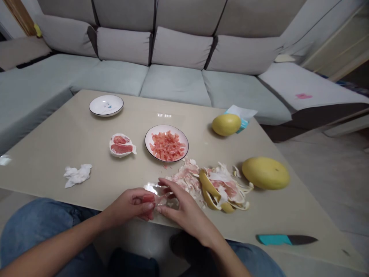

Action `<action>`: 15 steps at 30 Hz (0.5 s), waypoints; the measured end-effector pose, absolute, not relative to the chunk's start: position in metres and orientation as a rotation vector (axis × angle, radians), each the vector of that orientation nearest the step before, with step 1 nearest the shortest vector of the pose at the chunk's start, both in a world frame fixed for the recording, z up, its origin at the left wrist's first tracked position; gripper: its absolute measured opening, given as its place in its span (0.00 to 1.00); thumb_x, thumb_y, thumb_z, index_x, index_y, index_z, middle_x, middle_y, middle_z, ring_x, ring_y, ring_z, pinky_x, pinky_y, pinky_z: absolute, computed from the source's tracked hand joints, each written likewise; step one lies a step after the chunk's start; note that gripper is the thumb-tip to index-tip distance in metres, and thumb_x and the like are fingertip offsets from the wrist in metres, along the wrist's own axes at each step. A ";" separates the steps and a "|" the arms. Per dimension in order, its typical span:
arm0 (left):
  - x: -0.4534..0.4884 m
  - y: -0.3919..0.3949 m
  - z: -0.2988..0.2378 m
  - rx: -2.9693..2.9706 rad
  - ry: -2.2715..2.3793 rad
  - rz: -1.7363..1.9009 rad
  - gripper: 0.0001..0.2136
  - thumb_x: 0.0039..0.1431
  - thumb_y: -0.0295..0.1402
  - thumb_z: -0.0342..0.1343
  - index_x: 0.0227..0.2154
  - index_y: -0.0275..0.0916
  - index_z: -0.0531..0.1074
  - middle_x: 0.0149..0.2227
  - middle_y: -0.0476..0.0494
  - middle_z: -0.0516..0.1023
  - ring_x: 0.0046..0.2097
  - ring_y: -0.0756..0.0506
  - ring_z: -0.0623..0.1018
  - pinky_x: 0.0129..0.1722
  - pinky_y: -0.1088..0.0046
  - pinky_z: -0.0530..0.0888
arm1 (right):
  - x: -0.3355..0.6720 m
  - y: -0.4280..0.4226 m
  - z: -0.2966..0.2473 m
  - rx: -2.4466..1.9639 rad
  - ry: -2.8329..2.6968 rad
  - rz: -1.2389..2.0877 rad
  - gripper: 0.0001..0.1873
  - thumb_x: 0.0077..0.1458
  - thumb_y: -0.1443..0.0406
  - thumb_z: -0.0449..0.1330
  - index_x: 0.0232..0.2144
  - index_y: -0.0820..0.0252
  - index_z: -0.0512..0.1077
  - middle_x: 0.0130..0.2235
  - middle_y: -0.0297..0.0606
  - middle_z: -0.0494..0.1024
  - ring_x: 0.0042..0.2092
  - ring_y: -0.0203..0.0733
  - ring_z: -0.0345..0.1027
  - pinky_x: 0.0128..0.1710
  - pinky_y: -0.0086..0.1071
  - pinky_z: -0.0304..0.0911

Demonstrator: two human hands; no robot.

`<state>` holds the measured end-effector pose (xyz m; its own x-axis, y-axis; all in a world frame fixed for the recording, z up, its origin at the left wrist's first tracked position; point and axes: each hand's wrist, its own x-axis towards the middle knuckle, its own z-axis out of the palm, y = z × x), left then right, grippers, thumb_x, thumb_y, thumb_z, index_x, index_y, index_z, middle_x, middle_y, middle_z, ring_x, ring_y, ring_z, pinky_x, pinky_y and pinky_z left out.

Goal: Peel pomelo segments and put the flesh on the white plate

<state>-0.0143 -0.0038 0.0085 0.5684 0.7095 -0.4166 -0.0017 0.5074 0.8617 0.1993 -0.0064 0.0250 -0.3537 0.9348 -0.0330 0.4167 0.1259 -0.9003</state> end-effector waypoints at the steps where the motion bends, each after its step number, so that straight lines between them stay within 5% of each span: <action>1: -0.014 -0.004 0.007 0.931 0.894 0.514 0.13 0.54 0.38 0.61 0.40 0.37 0.73 0.33 0.46 0.77 0.35 0.45 0.79 0.39 0.66 0.76 | 0.196 -0.007 0.023 -1.277 -1.833 1.175 0.21 0.52 0.63 0.64 0.50 0.54 0.70 0.47 0.40 0.76 0.44 0.42 0.70 0.45 0.34 0.64; 4: -0.014 -0.003 0.003 0.893 0.941 0.567 0.13 0.52 0.37 0.64 0.38 0.37 0.73 0.33 0.46 0.78 0.35 0.45 0.80 0.38 0.67 0.76 | 0.188 -0.008 0.020 -1.246 -1.825 1.123 0.06 0.57 0.65 0.60 0.34 0.56 0.77 0.33 0.36 0.80 0.36 0.40 0.72 0.39 0.31 0.63; 15: -0.018 -0.003 0.015 0.837 0.881 0.492 0.12 0.52 0.39 0.63 0.32 0.35 0.72 0.29 0.46 0.78 0.31 0.44 0.81 0.33 0.69 0.75 | 0.197 -0.007 0.039 -1.311 -1.862 1.106 0.07 0.56 0.67 0.61 0.28 0.59 0.78 0.26 0.33 0.78 0.29 0.36 0.68 0.31 0.27 0.58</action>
